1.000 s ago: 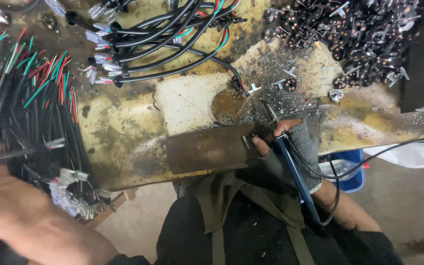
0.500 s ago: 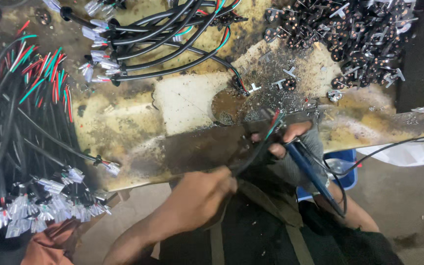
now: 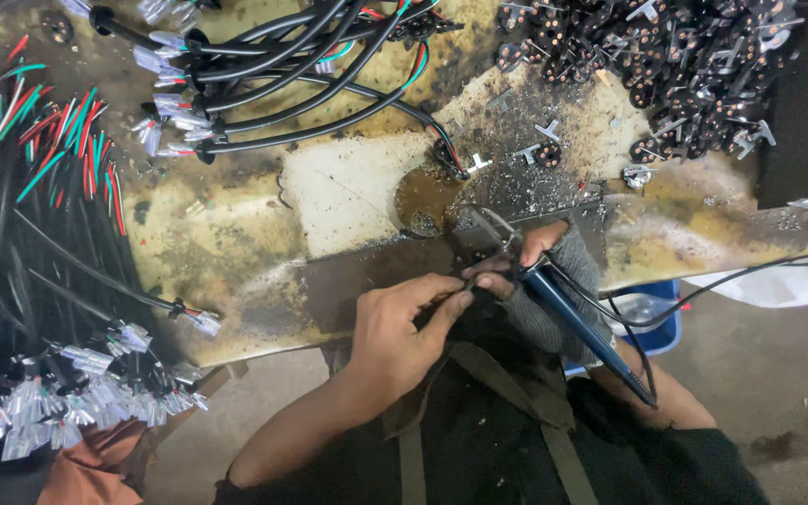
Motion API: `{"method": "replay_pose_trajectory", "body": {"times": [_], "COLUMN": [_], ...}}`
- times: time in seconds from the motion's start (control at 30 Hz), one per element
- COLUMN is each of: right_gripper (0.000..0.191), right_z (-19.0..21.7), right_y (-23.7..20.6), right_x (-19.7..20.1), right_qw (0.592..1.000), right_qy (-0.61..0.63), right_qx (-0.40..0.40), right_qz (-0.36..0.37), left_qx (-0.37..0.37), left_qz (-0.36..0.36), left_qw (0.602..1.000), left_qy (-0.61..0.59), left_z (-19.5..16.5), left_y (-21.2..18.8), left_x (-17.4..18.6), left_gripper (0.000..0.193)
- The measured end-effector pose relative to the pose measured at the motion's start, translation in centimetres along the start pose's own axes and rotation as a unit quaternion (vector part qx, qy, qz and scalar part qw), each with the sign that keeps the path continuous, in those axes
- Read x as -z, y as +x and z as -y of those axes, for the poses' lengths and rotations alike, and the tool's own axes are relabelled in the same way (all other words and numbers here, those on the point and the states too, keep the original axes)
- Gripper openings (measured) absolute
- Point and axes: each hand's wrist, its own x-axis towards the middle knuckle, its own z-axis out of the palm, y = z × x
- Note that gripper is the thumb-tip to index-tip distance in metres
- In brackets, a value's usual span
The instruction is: The person uses a soldering iron to attach metal connectors to the ends of multi-colored wires. They repeatedly pick up wires, apply heat and solder, and place the finished units on the workbench.
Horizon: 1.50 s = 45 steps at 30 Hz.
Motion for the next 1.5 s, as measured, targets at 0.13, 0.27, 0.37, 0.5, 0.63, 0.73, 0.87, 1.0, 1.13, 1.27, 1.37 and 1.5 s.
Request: {"method": "replay_pose_trajectory", "body": {"times": [0.13,0.27,0.37,0.5,0.63,0.73,0.87,1.0,1.13,1.27,1.37,1.5], "right_gripper": [0.056,0.055,0.056,0.055,0.055,0.007,0.007,0.011,0.029,0.034,0.016,0.008], "right_z": [0.7,2.8,4.3,4.3,1.3,-2.0,-3.4,-2.1,-1.8,-4.1,-5.8,-4.0], "right_y": [0.2,0.7,0.8,0.1,-0.8,-0.2,-1.2,-3.0,-3.4,-3.2,-3.4,-3.0], "right_x": [-0.8,-1.8,-2.0,-1.6,-1.3,-1.0,-0.8,-0.7,0.8,1.4,-0.4,-1.2], "right_qw": [0.995,0.978,0.969,0.987,0.976,0.978,0.981,0.961,0.951,0.917,0.987,0.977], "right_qy": [-0.062,-0.199,-0.236,-0.147,-0.178,-0.17,-0.181,-0.278,0.21,0.223,-0.161,-0.211], "right_qx": [0.039,0.059,0.069,0.05,0.086,-0.108,-0.073,0.019,-0.21,-0.327,0.002,0.042], "right_qz": [-0.072,-0.018,-0.004,-0.037,-0.089,0.049,0.021,-0.005,0.083,0.049,0.03,0.004], "left_qx": [-0.079,-0.087,-0.127,-0.218,-0.289,-0.308,-0.269,-0.048,0.088,0.04,-0.09,-0.194], "left_qz": [-0.102,-0.142,-0.124,-0.172,-0.205,-0.185,-0.138,-0.058,0.021,-0.092,-0.166,-0.187], "left_qw": [0.99,0.986,0.981,0.942,0.896,0.878,0.897,0.995,0.978,0.968,0.981,0.961], "left_qy": [-0.049,-0.027,0.076,0.191,0.269,0.317,0.323,0.061,-0.19,-0.231,-0.038,0.066], "left_z": [1.6,3.0,3.5,3.4,3.2,2.8,2.3,2.7,3.7,3.7,3.5,3.1], "left_y": [0.0,-0.3,-0.6,-0.7,-0.7,-0.7,-0.9,-0.7,-0.1,-0.6,-1.1,-1.1], "left_x": [-1.9,-2.0,-1.9,-2.0,-1.4,-1.1,-1.3,-1.2,-1.4,-2.5,-2.7,-2.5], "left_gripper": [0.012,0.011,0.008,0.01,0.022,0.025,0.018,0.021,0.021,0.013,0.015,0.014]}}
